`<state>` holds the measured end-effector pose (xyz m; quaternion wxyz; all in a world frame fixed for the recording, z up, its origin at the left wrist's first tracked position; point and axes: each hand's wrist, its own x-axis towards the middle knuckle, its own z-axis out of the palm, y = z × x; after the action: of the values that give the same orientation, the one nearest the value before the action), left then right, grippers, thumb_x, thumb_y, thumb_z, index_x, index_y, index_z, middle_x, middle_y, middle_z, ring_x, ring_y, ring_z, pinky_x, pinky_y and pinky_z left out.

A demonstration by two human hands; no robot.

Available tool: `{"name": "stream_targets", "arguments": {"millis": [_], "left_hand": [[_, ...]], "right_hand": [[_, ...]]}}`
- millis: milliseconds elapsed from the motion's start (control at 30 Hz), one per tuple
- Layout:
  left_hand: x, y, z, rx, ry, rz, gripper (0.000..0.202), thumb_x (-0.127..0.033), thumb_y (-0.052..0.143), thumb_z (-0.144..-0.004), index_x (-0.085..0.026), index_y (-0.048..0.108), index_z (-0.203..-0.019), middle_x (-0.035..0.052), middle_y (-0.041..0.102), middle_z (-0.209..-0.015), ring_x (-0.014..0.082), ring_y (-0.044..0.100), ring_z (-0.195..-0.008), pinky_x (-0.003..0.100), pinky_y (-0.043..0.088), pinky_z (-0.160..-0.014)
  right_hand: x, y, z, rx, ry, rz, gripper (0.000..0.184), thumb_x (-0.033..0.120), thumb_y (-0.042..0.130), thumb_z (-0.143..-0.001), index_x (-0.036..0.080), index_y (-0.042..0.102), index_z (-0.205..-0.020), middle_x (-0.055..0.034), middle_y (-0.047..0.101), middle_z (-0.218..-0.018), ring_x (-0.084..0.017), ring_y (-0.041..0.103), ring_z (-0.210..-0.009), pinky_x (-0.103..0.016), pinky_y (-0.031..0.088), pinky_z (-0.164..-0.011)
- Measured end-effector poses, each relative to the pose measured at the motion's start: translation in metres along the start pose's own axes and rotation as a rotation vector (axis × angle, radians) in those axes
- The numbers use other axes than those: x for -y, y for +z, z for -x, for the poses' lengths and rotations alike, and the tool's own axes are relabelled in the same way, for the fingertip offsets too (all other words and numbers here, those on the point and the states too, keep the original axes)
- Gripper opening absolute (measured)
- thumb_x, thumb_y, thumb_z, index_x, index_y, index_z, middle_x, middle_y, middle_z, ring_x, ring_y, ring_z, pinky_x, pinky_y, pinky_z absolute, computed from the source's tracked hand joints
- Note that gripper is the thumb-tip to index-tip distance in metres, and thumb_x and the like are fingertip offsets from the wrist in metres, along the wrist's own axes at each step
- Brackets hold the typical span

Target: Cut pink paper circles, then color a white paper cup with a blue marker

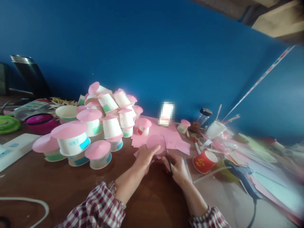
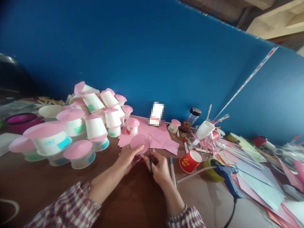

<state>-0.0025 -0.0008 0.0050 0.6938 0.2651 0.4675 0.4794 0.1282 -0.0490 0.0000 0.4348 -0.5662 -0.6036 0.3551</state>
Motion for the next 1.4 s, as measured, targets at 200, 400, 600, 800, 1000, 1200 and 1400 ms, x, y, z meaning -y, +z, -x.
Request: {"name": "stream_targets", "arguments": {"millis": [200,400,600,800,1000,1200,1400], "left_hand": [[-0.001,0.0004,0.0022,0.004,-0.002,0.0,0.041,-0.032,0.077,-0.059,-0.011,0.062,-0.091,0.0064,0.065,-0.068,0.0123,0.058,-0.052,0.027,0.049,-0.055],[-0.0032,0.0002,0.0037,0.023,-0.008,-0.004,0.037,-0.03,0.075,-0.06,-0.01,0.063,-0.089,0.0051,0.063,-0.066,0.0117,0.057,-0.05,0.026,0.049,-0.053],[-0.0031,0.0014,0.0041,0.041,0.023,-0.002,0.031,-0.026,0.074,-0.061,-0.01,0.064,-0.085,0.0063,0.064,-0.066,0.0131,0.059,-0.054,0.025,0.049,-0.053],[-0.0037,0.0023,0.0051,0.038,0.03,-0.005,0.03,-0.027,0.075,-0.06,-0.01,0.065,-0.082,0.0071,0.065,-0.066,0.0143,0.06,-0.055,0.025,0.049,-0.053],[-0.0036,0.0016,0.0038,0.026,0.003,-0.018,0.032,-0.027,0.075,-0.06,-0.011,0.064,-0.085,0.0063,0.065,-0.066,0.0141,0.06,-0.056,0.025,0.049,-0.054],[-0.0035,0.0011,0.0039,0.015,-0.003,-0.011,0.038,-0.03,0.077,-0.057,-0.011,0.065,-0.087,0.0068,0.065,-0.065,0.0149,0.061,-0.055,0.026,0.049,-0.054],[-0.003,0.0008,0.0026,0.012,-0.011,-0.013,0.039,-0.032,0.077,-0.057,-0.011,0.064,-0.087,0.007,0.065,-0.066,0.0136,0.059,-0.052,0.026,0.048,-0.053]], "right_hand": [[-0.0001,0.0006,0.0005,-0.009,-0.016,-0.004,0.026,0.038,0.064,-0.077,0.013,0.065,-0.075,0.0037,0.047,-0.049,-0.008,0.04,-0.043,-0.02,0.03,-0.041],[-0.0022,0.001,-0.0007,0.008,0.006,-0.041,0.028,0.041,0.065,-0.076,0.013,0.065,-0.078,0.0043,0.047,-0.049,-0.008,0.04,-0.042,-0.02,0.03,-0.041],[-0.0031,0.001,-0.0006,0.014,0.012,-0.084,0.029,0.042,0.066,-0.075,0.013,0.063,-0.075,0.0038,0.048,-0.05,-0.008,0.041,-0.043,-0.02,0.031,-0.041],[-0.0037,0.0006,-0.0001,0.014,0.01,-0.078,0.03,0.043,0.065,-0.076,0.013,0.064,-0.078,0.0033,0.049,-0.051,-0.009,0.042,-0.044,-0.02,0.033,-0.042],[-0.0009,-0.0001,0.0004,-0.005,0.014,-0.038,0.029,0.042,0.065,-0.076,0.014,0.064,-0.074,0.0038,0.048,-0.049,-0.009,0.042,-0.043,-0.02,0.031,-0.042],[0.0001,-0.0009,0.0002,-0.017,-0.003,-0.005,0.031,0.045,0.064,-0.076,0.014,0.065,-0.074,0.0034,0.048,-0.048,-0.009,0.042,-0.043,-0.021,0.032,-0.042],[-0.0003,0.0001,0.0008,-0.02,0.001,-0.006,0.031,0.044,0.064,-0.076,0.014,0.066,-0.075,0.0037,0.047,-0.048,-0.009,0.041,-0.042,-0.02,0.03,-0.04]]}}
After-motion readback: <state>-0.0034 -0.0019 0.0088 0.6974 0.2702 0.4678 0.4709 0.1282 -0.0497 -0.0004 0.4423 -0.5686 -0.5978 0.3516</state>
